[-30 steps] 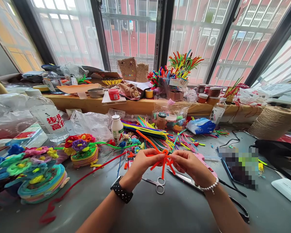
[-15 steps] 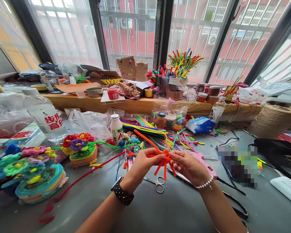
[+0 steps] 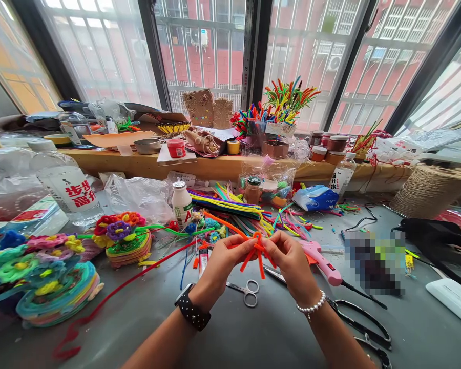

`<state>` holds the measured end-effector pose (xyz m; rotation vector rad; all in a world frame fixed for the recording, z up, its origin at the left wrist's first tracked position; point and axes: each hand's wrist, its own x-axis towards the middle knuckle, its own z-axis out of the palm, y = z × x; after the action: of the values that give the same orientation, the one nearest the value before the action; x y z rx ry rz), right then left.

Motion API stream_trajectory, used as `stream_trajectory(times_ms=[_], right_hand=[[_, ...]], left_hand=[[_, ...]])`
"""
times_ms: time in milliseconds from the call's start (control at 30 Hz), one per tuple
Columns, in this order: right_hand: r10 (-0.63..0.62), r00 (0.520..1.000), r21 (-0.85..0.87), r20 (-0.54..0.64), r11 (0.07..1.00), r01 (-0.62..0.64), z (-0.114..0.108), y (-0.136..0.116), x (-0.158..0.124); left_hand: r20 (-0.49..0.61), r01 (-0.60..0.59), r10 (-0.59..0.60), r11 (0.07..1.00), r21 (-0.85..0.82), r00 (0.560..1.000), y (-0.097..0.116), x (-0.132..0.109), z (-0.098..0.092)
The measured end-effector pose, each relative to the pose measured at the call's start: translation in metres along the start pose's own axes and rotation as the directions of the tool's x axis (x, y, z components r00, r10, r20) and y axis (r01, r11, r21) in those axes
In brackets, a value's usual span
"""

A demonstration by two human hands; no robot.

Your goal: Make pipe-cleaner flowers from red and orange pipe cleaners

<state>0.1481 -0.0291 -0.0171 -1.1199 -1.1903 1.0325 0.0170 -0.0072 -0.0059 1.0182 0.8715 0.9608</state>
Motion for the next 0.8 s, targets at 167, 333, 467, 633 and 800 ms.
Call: stream_trajectory(times_ms=[167,333,467,633,800], right_hand=[[-0.025,0.998,-0.055,-0.053,0.998,0.022,0.000,0.001,-0.001],[-0.032,0.999,-0.063,0.014,0.997,0.033,-0.003,-0.002,0.001],[-0.128,0.991,-0.200,0.032,0.971,0.132,-0.010,-0.007,0.002],[-0.282,0.949,-0.428,0.142,0.847,0.315,-0.018,-0.014,0.001],[-0.376,0.888,-0.521,0.265,0.719,0.460,-0.020,-0.015,0.001]], left_hand=[[0.059,-0.031,0.028,0.998,0.054,0.998,0.002,0.000,-0.001],[0.058,-0.066,0.061,0.993,0.096,0.996,0.002,0.000,-0.004],[0.039,-0.069,0.066,0.994,0.079,0.997,0.000,0.002,-0.006],[0.021,-0.045,0.044,0.998,0.048,0.999,0.001,0.002,-0.007],[-0.019,-0.013,0.014,1.000,0.028,1.000,0.003,0.001,-0.007]])
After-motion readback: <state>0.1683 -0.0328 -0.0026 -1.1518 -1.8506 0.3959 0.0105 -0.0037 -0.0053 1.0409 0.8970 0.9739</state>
